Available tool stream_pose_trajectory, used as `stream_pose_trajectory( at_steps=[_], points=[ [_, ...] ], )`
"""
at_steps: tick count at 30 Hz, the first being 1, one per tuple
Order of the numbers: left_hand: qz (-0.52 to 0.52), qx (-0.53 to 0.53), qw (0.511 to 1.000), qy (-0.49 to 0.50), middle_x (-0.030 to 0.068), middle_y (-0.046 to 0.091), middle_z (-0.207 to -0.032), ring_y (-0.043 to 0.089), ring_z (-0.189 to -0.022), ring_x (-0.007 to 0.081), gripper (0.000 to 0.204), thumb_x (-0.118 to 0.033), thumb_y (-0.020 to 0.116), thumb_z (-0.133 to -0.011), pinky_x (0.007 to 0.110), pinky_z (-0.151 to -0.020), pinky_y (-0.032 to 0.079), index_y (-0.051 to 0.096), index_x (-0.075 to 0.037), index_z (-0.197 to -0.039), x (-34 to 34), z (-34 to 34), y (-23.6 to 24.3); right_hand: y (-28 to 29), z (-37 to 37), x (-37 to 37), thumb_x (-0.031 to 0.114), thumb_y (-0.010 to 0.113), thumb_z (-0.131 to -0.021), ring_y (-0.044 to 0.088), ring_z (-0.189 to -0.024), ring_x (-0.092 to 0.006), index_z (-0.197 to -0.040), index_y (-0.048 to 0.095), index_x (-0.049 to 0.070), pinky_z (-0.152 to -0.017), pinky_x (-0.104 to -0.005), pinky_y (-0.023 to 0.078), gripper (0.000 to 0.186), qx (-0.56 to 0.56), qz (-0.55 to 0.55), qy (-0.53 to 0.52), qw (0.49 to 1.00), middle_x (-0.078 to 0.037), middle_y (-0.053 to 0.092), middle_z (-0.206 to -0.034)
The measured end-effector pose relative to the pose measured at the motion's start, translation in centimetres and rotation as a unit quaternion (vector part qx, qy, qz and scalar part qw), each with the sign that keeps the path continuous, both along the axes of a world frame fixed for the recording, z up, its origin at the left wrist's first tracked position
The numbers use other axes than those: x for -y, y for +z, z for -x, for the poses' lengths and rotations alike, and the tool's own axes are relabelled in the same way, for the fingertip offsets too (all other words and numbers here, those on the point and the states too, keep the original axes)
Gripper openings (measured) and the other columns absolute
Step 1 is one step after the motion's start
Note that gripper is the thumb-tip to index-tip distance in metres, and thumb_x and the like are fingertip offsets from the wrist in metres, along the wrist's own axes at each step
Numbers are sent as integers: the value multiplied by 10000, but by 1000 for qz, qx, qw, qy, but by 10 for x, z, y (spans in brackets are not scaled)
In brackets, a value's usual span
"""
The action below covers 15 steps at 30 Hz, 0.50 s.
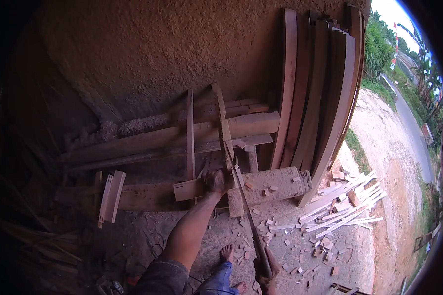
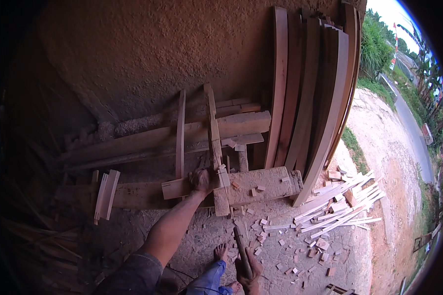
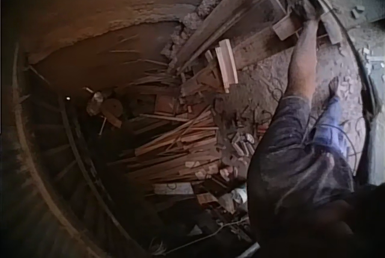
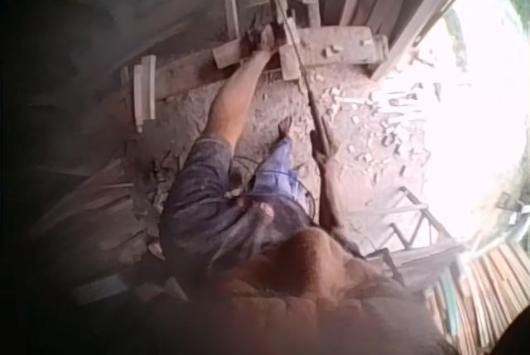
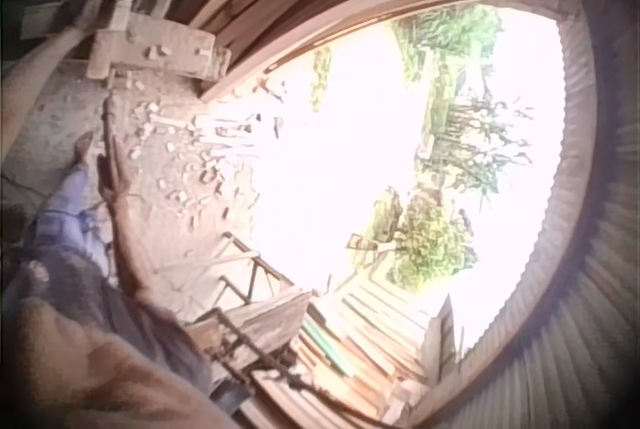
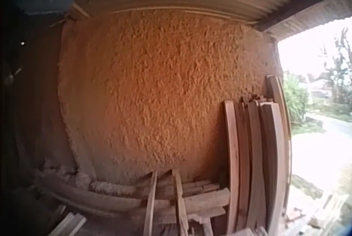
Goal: The person saws a piece of wood by hand on a wooden support structure and sets the cut piece aside.
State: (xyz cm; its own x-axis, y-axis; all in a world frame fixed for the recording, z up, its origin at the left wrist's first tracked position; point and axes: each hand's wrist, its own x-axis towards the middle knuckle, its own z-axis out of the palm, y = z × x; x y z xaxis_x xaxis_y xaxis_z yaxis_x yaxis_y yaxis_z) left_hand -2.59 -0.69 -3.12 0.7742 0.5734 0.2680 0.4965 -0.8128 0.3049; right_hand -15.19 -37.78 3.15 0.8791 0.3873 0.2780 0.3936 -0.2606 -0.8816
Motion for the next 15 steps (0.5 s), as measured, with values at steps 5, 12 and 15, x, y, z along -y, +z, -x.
stream_pose_trajectory(
  at_steps=[5,12,15],
  points=[
    [-9,-1,1000,13,123,716,-923,671,-894,365,330,-460,538,-880,612,-768,420,696,-218,-1040,-8,3,-5,-6,1,-1,167,756,-805,693,-814,-199,-1248,588,-42,-708,-307,529,518,-34,-14,15,999,-167,703,-953],
    [-17,-7,1000,9,118,717,-896,675,-872,365,325,-462,546,-870,608,-758,419,695,-211,-1011,-2,-6,-4,-8,-13,-5,155,767,-781,696,-733,-194,-1257,594,-4,-667,-317,527,531,-27,31,8,999,-158,703,-895],
    [-53,-13,998,38,113,715,-841,682,-809,353,312,-457,573,-839,556,-743,435,687,-191,-955,-18,7,-22,6,-12,-8,156,769,-777,705,-729,-215,-1269,588,10,-665,-323,530,544,-62,16,37,997,-161,706,-899]
  ],
)
